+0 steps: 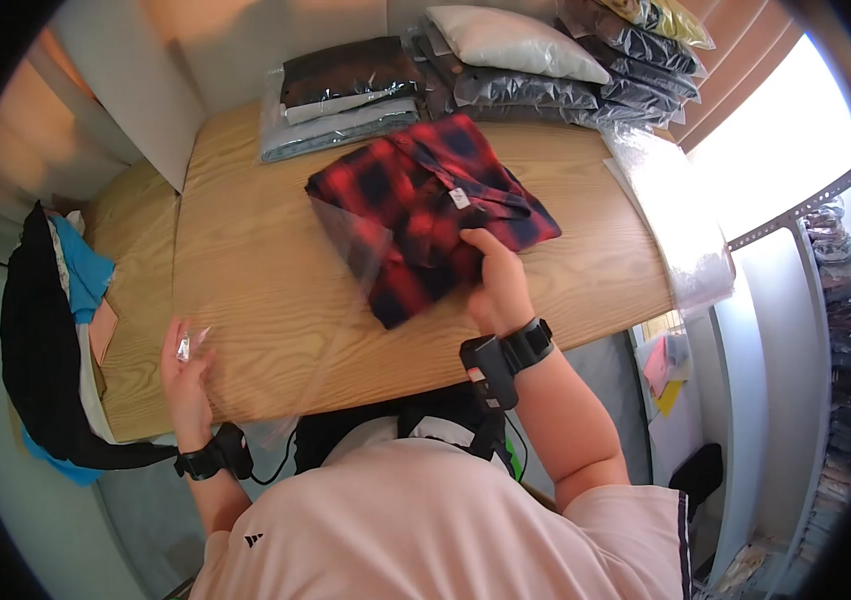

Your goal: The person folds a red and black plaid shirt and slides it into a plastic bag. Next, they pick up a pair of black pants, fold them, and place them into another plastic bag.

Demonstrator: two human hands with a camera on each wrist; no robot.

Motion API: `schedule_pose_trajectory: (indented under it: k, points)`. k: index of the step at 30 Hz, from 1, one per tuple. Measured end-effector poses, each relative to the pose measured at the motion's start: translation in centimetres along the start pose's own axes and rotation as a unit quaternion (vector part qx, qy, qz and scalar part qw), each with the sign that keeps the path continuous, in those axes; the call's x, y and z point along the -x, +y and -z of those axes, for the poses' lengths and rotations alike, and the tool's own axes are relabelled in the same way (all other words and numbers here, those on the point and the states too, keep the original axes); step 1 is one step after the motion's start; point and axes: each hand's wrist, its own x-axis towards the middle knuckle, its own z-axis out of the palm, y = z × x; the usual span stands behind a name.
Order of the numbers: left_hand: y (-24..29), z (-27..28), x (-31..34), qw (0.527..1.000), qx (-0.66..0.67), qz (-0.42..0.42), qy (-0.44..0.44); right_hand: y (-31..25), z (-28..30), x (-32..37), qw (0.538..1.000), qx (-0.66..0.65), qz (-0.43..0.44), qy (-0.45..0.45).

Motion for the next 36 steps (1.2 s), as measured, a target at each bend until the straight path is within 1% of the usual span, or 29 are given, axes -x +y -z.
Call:
schedule_pose_trajectory:
  k: [1,2,4,5,7,8,9,10,11,13,14,15,16,17,18,19,20,21,22,23,25,26,28,29,31,32,33,35,36]
  points:
    - [0.1,0.1,0.1,1.000,-0.002,0.009,0.007,-0.1,0.6,-0.5,0.995,-0.072,0.000,-0.069]
    - [0.0,0.3,0.0,1.000,-0.001,0.009,0.012,-0.3,1.5,-1.0,0.995,-0.069,-0.003,-0.072]
    - [-0.3,1.0,-0.2,1.000,-0.010,-0.002,0.005,-0.9,3.4,-1.4,0.983,-0.159,-0.037,-0.084]
    - [-0.4,1.1,-0.4,1.000,-0.009,-0.002,0.016,-1.1,4.0,-0.7,0.985,-0.157,-0.014,-0.072]
    - [-0.3,1.2,-1.1,1.000,0.019,0.006,-0.007,-1.0,8.2,-1.9,0.988,-0.141,0.020,-0.064]
    - [-0.3,1.1,-1.5,1.000,0.019,0.008,0.004,-1.3,9.4,-1.4,0.986,-0.150,0.027,-0.072]
    - [-0.2,1.1,-1.8,1.000,0.013,0.010,-0.011,-1.5,10.8,-1.2,0.985,-0.149,0.062,-0.055]
    - [-0.1,1.0,-2.0,1.000,0.007,0.013,-0.025,-1.8,12.0,-0.6,0.982,-0.155,0.072,-0.079]
    - [0.0,0.8,-2.0,1.000,0.007,0.016,-0.016,-2.1,13.0,0.0,0.978,-0.162,0.082,-0.103]
    - [0.6,0.4,-1.7,0.996,-0.029,-0.056,0.059,-2.5,15.2,1.2,0.971,-0.187,0.090,-0.115]
    - [1.3,0.5,-1.3,0.996,-0.033,-0.050,0.068,-2.6,16.1,1.7,0.964,-0.201,0.110,-0.137]
    - [2.3,0.6,-0.8,0.967,-0.193,-0.138,0.094,-2.6,16.7,2.2,0.966,-0.196,0.098,-0.136]
    - [2.9,0.8,0.1,0.905,-0.348,-0.218,0.115,-2.6,17.2,2.6,0.959,-0.216,0.115,-0.146]
    - [3.0,1.0,1.4,0.904,-0.353,-0.205,0.123,-2.8,17.8,3.0,0.950,-0.235,0.132,-0.155]
    - [3.0,1.1,2.6,0.883,-0.419,-0.211,0.007,-2.7,19.5,2.8,0.953,-0.216,0.140,-0.158]
    - [2.9,1.0,3.8,0.847,-0.474,-0.214,-0.110,-2.8,20.1,3.0,0.955,-0.211,0.128,-0.161]
    - [2.9,0.8,5.1,0.848,-0.477,-0.207,-0.102,-2.9,20.6,3.2,0.957,-0.178,0.141,-0.180]
    - [3.0,0.6,6.4,0.797,-0.529,-0.214,-0.200,-2.8,21.1,3.4,0.957,-0.147,0.155,-0.198]
    - [3.2,0.4,7.2,0.731,-0.575,-0.221,-0.294,-2.1,21.8,3.0,0.968,-0.073,0.227,-0.081]
    - [3.2,0.1,8.0,0.728,-0.584,-0.219,-0.285,-2.2,22.6,2.9,0.970,-0.102,0.193,-0.105]
    - [2.2,-0.3,9.3,0.715,-0.610,-0.170,-0.296,-2.0,18.9,4.3,0.966,-0.160,0.114,-0.170]
    - [1.6,-0.2,9.3,0.727,-0.601,-0.159,-0.291,-1.7,18.8,4.1,0.964,-0.165,0.111,-0.176]
    - [1.2,-0.8,9.1,0.734,-0.603,-0.166,-0.266,-1.4,18.8,3.9,0.968,-0.174,0.101,-0.153]
    - [1.0,-1.2,9.0,0.743,-0.598,-0.171,-0.246,-1.3,18.9,3.6,0.967,-0.174,0.103,-0.156]
    - [0.6,-2.2,8.6,0.746,-0.599,-0.192,-0.221,-1.1,19.3,3.0,0.952,-0.089,0.178,-0.234]
    - [0.4,-2.6,8.3,0.747,-0.600,-0.211,-0.196,-0.9,14.5,5.5,0.961,-0.120,0.155,-0.196]
    - [0.2,-2.9,8.0,0.748,-0.598,-0.213,-0.194,-0.6,14.5,5.4,0.960,-0.119,0.158,-0.199]
    - [-0.2,-3.3,7.5,0.753,-0.597,-0.230,-0.155,0.4,14.6,4.9,0.966,-0.116,0.105,-0.204]
    - [-0.3,-3.3,7.4,0.753,-0.597,-0.229,-0.152,0.5,12.5,5.8,0.960,-0.164,0.063,-0.216]
